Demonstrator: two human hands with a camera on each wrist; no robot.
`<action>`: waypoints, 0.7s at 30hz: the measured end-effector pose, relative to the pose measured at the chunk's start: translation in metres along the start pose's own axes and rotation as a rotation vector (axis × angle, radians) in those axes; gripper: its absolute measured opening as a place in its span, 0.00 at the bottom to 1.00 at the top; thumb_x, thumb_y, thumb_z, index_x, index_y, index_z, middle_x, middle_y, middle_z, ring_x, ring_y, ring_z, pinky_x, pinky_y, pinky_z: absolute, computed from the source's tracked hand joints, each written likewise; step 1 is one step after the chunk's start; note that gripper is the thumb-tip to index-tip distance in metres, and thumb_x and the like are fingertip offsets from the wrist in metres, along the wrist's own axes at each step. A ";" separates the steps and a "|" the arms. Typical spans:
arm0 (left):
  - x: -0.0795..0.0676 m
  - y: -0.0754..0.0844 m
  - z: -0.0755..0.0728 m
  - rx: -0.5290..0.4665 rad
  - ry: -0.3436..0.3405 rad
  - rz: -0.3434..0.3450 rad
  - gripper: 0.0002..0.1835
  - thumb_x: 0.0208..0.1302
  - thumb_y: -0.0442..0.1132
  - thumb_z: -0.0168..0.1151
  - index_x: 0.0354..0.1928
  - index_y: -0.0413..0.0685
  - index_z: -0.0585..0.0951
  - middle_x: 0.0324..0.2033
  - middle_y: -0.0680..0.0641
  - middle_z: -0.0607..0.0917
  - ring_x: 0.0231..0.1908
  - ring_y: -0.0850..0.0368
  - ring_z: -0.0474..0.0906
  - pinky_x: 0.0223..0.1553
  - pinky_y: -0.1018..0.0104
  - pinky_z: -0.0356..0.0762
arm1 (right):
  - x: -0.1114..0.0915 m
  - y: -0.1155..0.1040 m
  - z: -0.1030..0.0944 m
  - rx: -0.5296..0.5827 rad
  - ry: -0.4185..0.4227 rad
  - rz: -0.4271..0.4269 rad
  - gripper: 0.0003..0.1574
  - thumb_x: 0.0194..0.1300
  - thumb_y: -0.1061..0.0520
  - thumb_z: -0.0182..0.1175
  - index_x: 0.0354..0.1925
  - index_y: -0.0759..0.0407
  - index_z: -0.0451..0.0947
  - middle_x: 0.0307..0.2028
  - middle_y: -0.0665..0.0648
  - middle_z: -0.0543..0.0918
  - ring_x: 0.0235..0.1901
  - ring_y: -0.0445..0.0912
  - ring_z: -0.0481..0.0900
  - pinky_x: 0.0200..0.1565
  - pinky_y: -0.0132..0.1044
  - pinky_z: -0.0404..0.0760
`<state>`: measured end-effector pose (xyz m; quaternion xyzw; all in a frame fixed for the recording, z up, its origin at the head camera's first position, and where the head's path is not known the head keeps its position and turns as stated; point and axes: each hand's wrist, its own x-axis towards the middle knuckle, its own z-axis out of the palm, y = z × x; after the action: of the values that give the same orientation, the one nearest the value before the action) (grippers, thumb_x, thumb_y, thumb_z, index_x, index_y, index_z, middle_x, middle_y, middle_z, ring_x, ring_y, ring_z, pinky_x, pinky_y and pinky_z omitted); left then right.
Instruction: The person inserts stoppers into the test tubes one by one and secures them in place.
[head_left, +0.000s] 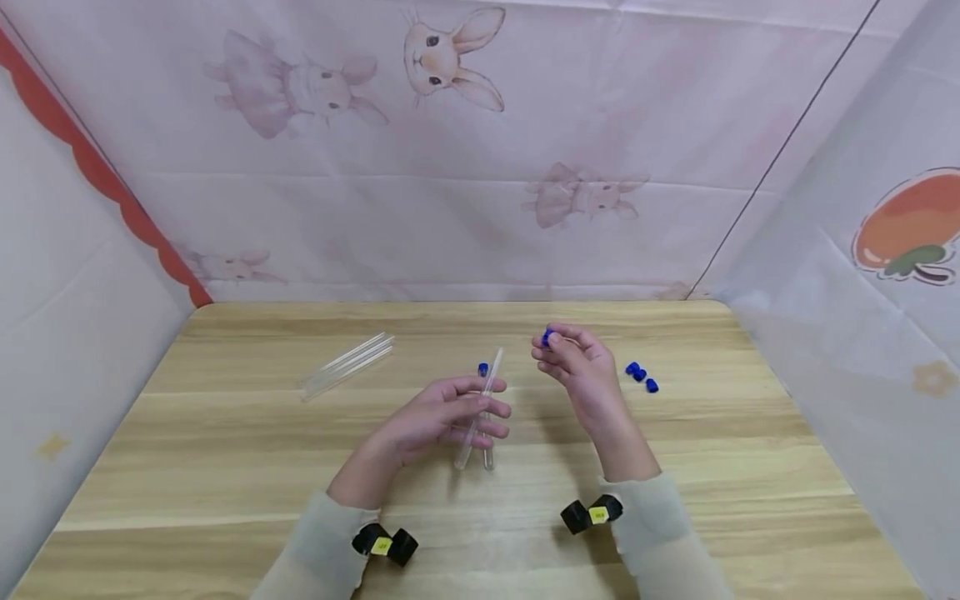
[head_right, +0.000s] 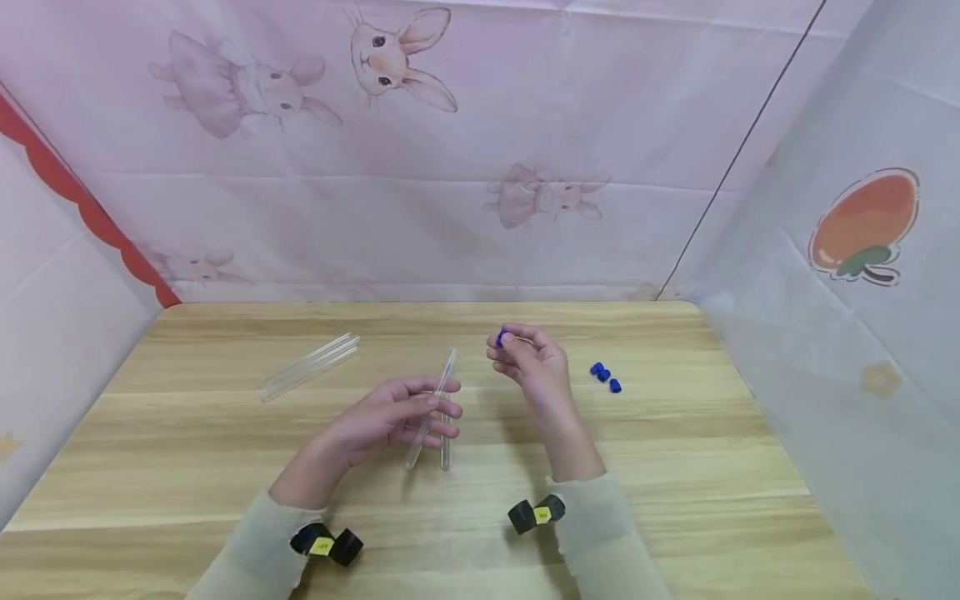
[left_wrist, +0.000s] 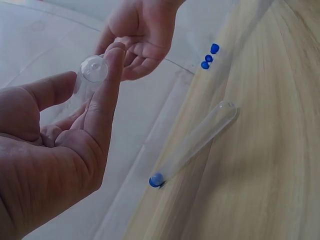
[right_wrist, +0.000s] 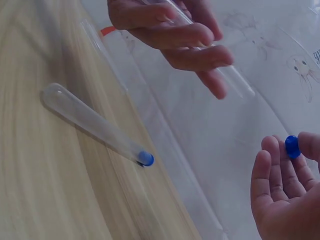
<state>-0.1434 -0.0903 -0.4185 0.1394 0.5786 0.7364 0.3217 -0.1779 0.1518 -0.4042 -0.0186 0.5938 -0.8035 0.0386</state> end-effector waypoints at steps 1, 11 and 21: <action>0.000 0.000 0.001 0.004 -0.005 0.001 0.22 0.76 0.39 0.53 0.68 0.42 0.70 0.60 0.30 0.77 0.50 0.46 0.85 0.52 0.49 0.84 | 0.000 0.001 0.002 -0.005 -0.009 0.005 0.19 0.72 0.53 0.61 0.55 0.62 0.73 0.41 0.52 0.88 0.42 0.43 0.87 0.52 0.37 0.85; -0.001 0.002 0.009 0.014 -0.042 -0.002 0.22 0.76 0.40 0.53 0.68 0.43 0.70 0.57 0.33 0.80 0.50 0.45 0.85 0.51 0.49 0.84 | -0.003 0.009 0.014 -0.065 -0.080 0.025 0.20 0.74 0.54 0.58 0.57 0.65 0.71 0.45 0.55 0.87 0.45 0.47 0.86 0.55 0.41 0.84; 0.000 -0.001 0.014 -0.008 -0.066 -0.015 0.22 0.76 0.39 0.53 0.68 0.43 0.71 0.59 0.29 0.77 0.50 0.45 0.85 0.50 0.50 0.85 | -0.005 0.013 0.021 -0.107 -0.126 0.031 0.26 0.75 0.56 0.56 0.61 0.73 0.67 0.47 0.57 0.87 0.43 0.46 0.85 0.54 0.41 0.84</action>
<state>-0.1348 -0.0794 -0.4156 0.1580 0.5657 0.7314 0.3464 -0.1706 0.1287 -0.4106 -0.0621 0.6324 -0.7672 0.0872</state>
